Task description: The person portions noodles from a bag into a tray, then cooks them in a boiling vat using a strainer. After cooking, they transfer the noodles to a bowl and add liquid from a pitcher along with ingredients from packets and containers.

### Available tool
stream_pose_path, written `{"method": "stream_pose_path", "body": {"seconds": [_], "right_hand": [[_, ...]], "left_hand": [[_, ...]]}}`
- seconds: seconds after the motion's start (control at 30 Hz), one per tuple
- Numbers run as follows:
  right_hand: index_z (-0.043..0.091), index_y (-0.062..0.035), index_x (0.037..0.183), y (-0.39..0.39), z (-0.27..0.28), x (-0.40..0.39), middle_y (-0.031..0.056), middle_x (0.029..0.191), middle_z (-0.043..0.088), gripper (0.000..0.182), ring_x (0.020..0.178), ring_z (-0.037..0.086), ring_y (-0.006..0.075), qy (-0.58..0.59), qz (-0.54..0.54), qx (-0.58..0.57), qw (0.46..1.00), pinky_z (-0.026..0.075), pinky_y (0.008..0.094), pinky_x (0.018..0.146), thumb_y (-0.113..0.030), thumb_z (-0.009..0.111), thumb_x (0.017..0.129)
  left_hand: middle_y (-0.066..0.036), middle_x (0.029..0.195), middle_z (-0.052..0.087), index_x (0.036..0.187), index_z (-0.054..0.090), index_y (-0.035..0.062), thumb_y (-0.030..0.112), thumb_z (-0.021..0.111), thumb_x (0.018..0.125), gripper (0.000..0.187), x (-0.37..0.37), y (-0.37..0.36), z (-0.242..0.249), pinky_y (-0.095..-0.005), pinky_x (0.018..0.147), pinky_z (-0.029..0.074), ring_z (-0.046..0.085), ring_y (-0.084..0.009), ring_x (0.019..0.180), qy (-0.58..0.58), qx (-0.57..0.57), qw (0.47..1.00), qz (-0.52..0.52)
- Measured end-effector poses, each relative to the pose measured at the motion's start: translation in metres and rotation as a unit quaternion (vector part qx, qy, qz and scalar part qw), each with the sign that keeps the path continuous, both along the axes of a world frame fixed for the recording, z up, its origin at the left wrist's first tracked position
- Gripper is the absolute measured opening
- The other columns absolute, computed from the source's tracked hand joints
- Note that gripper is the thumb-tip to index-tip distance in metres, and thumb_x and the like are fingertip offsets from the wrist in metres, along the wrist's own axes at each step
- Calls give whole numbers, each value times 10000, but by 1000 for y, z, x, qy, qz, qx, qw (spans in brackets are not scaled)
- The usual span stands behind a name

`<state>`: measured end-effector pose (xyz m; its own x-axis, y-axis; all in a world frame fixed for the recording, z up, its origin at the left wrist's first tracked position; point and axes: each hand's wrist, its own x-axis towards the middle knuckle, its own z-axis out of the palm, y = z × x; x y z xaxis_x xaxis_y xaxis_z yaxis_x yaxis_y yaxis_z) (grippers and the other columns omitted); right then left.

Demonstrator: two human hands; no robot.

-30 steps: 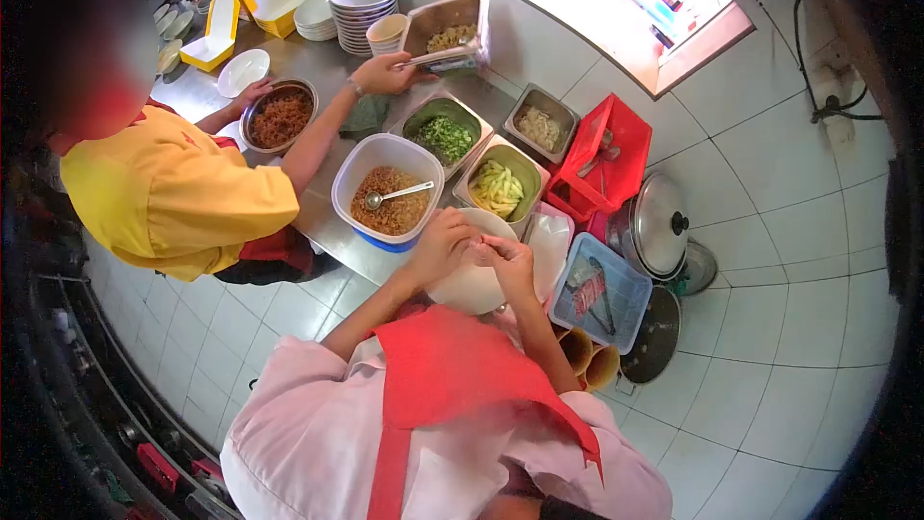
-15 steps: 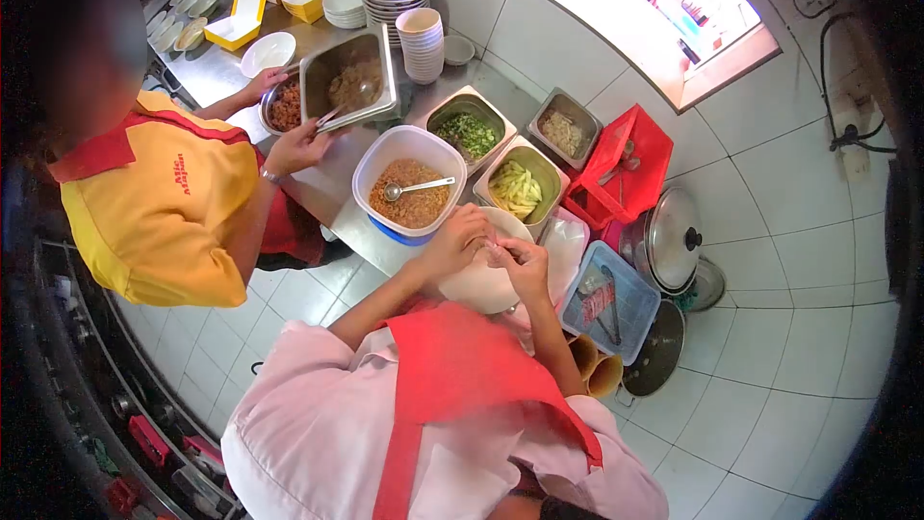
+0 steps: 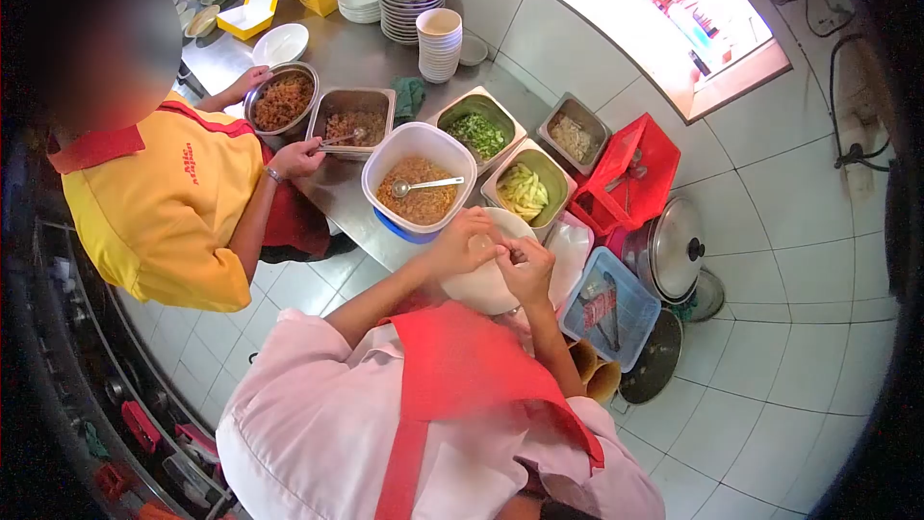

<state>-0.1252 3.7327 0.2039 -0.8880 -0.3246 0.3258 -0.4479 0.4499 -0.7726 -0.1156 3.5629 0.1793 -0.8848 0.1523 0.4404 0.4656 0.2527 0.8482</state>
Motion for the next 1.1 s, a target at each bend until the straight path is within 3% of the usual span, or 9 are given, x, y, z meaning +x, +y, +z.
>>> {"method": "stream_pose_path", "body": {"seconds": [0.23,0.33,0.4,0.53,0.73,0.83,0.9,1.03,1.1], "right_hand": [[649,25,761,7,-2,1,45,593,541,64,528,526,69,-55,-11,16,998,435,216,489,-10,676,715],[654,22,763,11,-9,0,7,617,566,41,542,512,43,-93,-7,-14,996,416,198,495,-8,665,737],[657,22,766,14,-23,-4,-27,653,580,32,555,493,24,-218,-33,-107,970,387,185,491,-1,634,769],[667,39,773,16,-18,-7,-7,619,586,112,554,495,40,-251,-35,-127,959,399,209,505,-70,641,775],[667,36,778,29,1,-14,5,578,570,124,543,485,42,-193,10,0,981,395,216,500,-84,658,750],[657,23,788,28,5,-17,51,611,588,115,525,542,93,-162,-9,52,985,425,246,490,-80,653,738],[631,-1,845,22,19,-16,96,684,601,143,577,615,189,-70,34,89,993,475,300,527,-111,646,755],[595,-25,904,20,34,-13,147,770,608,158,697,634,308,-102,75,146,981,501,384,608,-142,619,800],[585,-32,957,26,19,-16,175,785,606,178,759,615,361,-51,119,268,955,482,442,668,-175,574,851]], "left_hand": [[-56,792,632,779,672,80,129,724,701,106,-4,3,-2,-368,796,414,567,-253,851,-38,18,999,-23],[-52,801,633,776,671,88,120,724,682,113,-1,5,-2,-376,796,415,571,-254,870,-14,-22,1000,-6],[-48,821,635,777,670,92,118,725,670,123,1,7,1,-381,797,416,570,-254,889,8,-55,998,7],[-36,898,621,774,662,104,139,729,670,129,6,11,4,-389,841,404,556,-257,978,62,-83,994,47],[-26,931,600,719,643,101,155,735,678,114,5,15,7,-399,870,393,541,-255,1015,82,-116,989,42],[-22,935,592,695,640,99,139,726,669,99,1,16,4,-404,860,394,536,-251,1019,86,-127,987,42],[-20,934,588,686,640,98,132,721,665,91,0,16,4,-404,856,393,534,-249,1021,94,-142,985,38],[-11,906,587,694,641,98,130,718,665,88,-3,17,9,-398,859,389,535,-239,1022,107,-191,975,33],[-11,893,588,694,642,99,132,722,664,92,-4,15,8,-395,861,387,536,-235,1021,119,-201,971,43]]}}
